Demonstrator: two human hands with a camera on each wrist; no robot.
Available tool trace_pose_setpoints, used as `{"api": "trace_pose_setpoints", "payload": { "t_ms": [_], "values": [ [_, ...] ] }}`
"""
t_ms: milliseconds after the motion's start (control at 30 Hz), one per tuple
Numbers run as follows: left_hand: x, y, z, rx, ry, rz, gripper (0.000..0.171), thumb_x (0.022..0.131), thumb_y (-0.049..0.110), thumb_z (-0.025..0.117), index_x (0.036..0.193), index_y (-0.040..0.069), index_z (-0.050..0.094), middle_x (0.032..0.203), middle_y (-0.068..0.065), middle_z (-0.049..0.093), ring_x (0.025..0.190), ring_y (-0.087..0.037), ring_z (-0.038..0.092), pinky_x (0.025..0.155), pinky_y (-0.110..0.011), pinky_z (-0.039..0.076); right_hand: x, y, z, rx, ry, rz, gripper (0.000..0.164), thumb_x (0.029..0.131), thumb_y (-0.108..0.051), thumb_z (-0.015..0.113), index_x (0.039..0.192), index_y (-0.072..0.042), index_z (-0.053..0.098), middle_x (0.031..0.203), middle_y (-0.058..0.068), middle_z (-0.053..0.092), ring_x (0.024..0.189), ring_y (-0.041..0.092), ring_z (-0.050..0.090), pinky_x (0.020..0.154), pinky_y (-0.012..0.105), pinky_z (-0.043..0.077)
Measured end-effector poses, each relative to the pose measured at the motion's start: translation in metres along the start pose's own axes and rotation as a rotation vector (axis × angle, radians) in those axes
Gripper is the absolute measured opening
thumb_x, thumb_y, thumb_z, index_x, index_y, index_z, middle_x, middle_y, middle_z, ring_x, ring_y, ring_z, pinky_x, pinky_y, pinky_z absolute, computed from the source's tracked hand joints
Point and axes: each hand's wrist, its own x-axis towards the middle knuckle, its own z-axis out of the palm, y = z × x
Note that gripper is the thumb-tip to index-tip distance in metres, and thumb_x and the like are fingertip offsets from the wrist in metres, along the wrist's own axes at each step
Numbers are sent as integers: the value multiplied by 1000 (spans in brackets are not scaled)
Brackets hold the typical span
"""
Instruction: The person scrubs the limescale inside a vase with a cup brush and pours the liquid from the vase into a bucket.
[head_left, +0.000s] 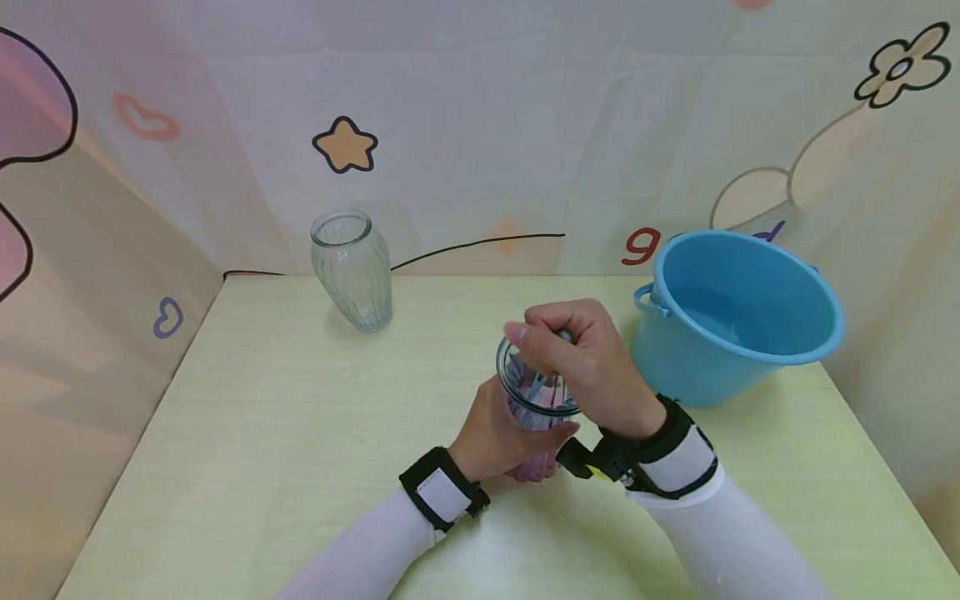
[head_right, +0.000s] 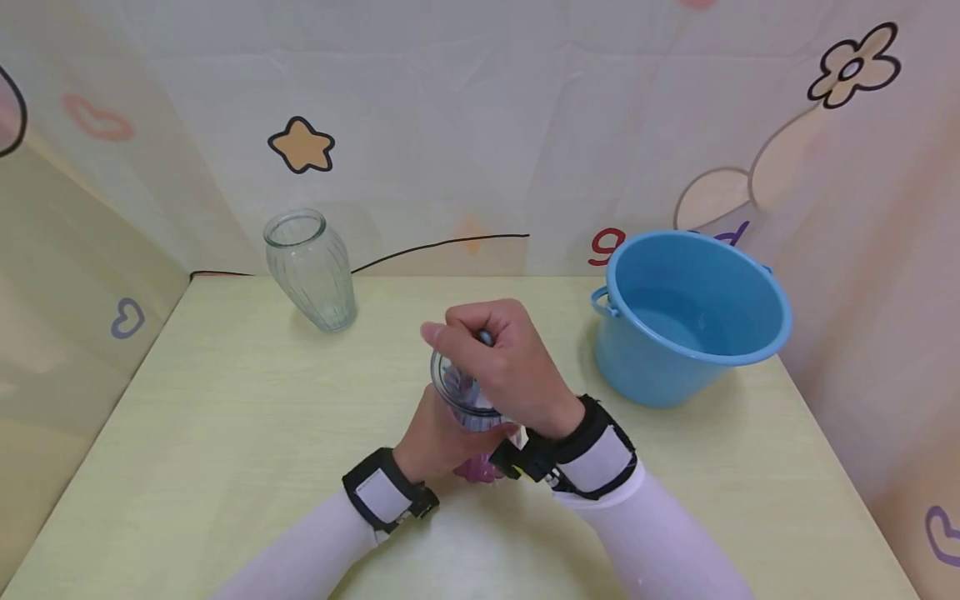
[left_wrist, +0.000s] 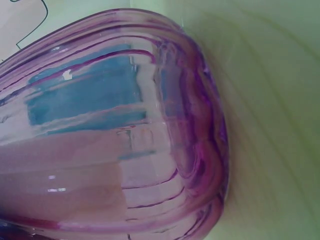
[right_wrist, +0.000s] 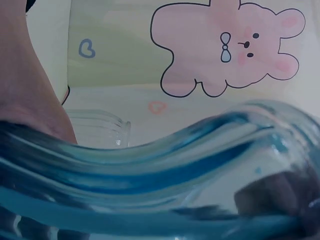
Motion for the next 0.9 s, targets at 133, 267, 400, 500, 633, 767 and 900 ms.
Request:
{"api": "trace_pose_setpoints", "payload": {
  "t_ms": [133,267,400,500,633,767,900],
  "values": [
    [0,0,0,-14,6,-4,62,80,16,87,130,16,51,114,-2,70,99,-11,68,91,-28,60,-1,0,1,-30,57,-25,43,99,-1,47,58,-10,40,56,3,29,52,21,33,44,33,24],
    [0,0,-1,-16,2,8,62,80,14,87,130,16,51,116,-4,70,102,-13,68,93,-30,60,-2,0,2,-39,106,-42,42,98,1,47,57,-9,39,55,3,31,52,18,36,45,33,24],
    [0,0,0,-18,-2,17,67,79,13,87,134,18,48,122,-5,68,109,-20,67,96,-30,59,-3,-1,3,-46,142,-68,41,97,1,47,58,-9,40,55,3,32,53,17,38,46,33,27],
    [0,0,0,-25,-2,19,67,79,14,87,134,18,49,122,-6,69,110,-24,68,97,-30,59,-5,-1,3,-38,168,-96,40,96,2,47,58,-8,42,55,3,34,54,16,38,46,34,28],
    [1,0,0,-37,-8,27,67,80,14,87,135,18,50,121,-6,71,107,-20,70,97,-30,59,-6,-6,2,14,183,-133,41,97,3,46,58,-7,42,55,3,34,52,17,36,45,34,27],
    [2,-2,0,-8,-11,44,69,80,15,88,136,18,48,122,-3,71,109,-12,70,98,-30,58,-6,-12,-1,117,176,-181,46,103,-5,51,58,-6,40,55,4,32,50,18,33,44,33,25],
    [3,-2,0,27,-5,51,69,80,17,88,136,17,47,124,-4,70,111,-13,70,98,-29,58,-6,-15,-4,167,182,-212,51,105,-14,56,58,-6,38,55,2,30,48,16,30,44,32,23]
  ]
}}
